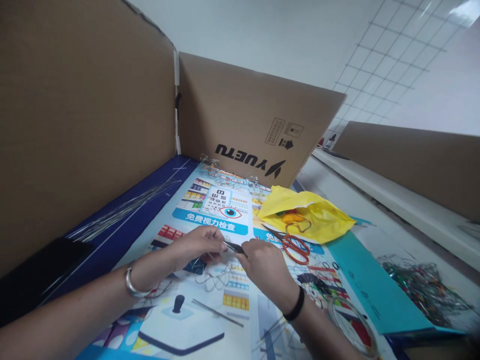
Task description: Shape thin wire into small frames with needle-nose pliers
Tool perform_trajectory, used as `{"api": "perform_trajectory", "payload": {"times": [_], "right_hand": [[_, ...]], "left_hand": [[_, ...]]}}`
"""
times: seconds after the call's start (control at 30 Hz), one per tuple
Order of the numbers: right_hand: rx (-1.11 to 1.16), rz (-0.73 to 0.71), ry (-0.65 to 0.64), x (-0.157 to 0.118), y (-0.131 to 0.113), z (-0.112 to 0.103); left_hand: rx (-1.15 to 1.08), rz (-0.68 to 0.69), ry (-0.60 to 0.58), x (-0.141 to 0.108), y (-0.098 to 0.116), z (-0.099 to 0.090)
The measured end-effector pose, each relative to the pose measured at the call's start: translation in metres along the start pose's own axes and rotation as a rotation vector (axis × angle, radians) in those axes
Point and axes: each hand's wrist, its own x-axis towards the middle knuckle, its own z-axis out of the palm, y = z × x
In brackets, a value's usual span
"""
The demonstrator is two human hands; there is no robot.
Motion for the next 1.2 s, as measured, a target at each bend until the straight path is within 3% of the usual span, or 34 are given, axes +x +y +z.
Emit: {"api": "perform_trajectory", "payload": {"times": [0.6,1.2], "right_hand": [[0.041,0.024,0.014,-0.001,-0.005,0.009],[0.014,0.037,-0.008,-0.002,-0.008,0.008]], "left_hand": [[-0.069,0.073,0.186,0.004,-0.014,0.008],[0.008,0.145,0.184,0.004,-0.018,0.004]]}}
